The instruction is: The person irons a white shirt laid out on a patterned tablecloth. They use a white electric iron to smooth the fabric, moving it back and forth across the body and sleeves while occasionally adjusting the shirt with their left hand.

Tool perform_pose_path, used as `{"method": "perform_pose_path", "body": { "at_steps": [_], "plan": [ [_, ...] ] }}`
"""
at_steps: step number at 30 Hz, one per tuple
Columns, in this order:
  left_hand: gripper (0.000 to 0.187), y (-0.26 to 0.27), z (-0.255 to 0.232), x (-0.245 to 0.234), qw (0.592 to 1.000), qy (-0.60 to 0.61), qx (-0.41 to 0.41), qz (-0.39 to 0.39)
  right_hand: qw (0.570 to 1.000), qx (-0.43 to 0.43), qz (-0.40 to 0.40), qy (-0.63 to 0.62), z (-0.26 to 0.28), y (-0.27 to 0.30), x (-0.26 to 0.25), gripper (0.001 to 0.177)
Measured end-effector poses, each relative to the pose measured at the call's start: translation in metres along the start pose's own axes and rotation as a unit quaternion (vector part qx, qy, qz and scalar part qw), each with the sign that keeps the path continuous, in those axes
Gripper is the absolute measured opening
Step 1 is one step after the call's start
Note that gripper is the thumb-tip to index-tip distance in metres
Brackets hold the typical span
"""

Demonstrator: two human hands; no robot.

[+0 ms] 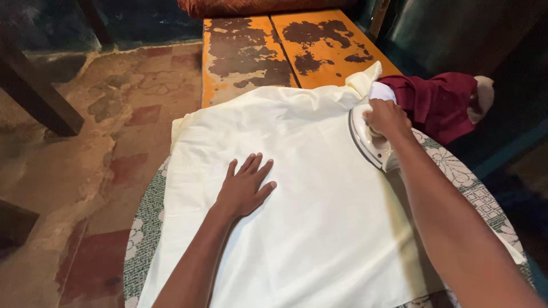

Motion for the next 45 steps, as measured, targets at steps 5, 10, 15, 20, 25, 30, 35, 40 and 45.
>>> {"method": "perform_pose_path", "body": {
  "at_steps": [5,10,15,20,25,30,35,40,45],
  "plan": [
    [0.065,-0.001,0.002,0.001,1.000,0.000,0.002,0.000,0.999,0.025,-0.017,0.023,0.000,-0.018,0.015,0.043],
    [0.065,-0.001,0.002,0.001,1.000,-0.006,0.002,0.002,0.998,0.050,-0.041,0.026,-0.005,-0.039,0.034,0.042],
    [0.065,-0.001,0.003,0.001,1.000,0.004,0.003,0.002,0.996,0.072,-0.046,0.030,-0.006,-0.054,0.046,0.038],
    [0.061,-0.001,0.010,0.000,1.000,0.005,-0.015,-0.020,0.997,0.067,-0.039,0.028,-0.006,-0.050,0.046,0.037],
    [0.056,-0.001,0.037,-0.014,0.992,-0.022,-0.067,-0.109,0.997,0.054,-0.048,0.041,-0.009,-0.036,0.041,0.037],
    [0.061,0.004,0.074,-0.025,0.965,-0.096,-0.189,-0.154,0.997,0.048,-0.032,0.049,-0.015,-0.020,0.036,0.039],
    [0.064,0.015,0.101,-0.034,0.952,-0.097,-0.215,-0.196,0.998,0.027,-0.039,0.030,-0.030,0.008,0.024,0.043],
    [0.065,0.014,0.104,-0.030,0.952,-0.104,-0.214,-0.191,0.999,0.032,-0.029,0.033,-0.045,0.047,0.006,0.047],
    [0.063,0.008,0.078,-0.026,0.967,-0.133,-0.158,-0.150,0.998,0.038,-0.006,0.046,-0.066,0.092,-0.005,0.046]
  ]
}}
Point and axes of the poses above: each hand's wrist, its own y-axis away from the middle knuckle, its own x-axis out of the palm, z = x × y, the point moved 3 cm from there along -y, towards the middle knuckle, and after that the axes turned 9 degrees about y, right-handed, at the moved point
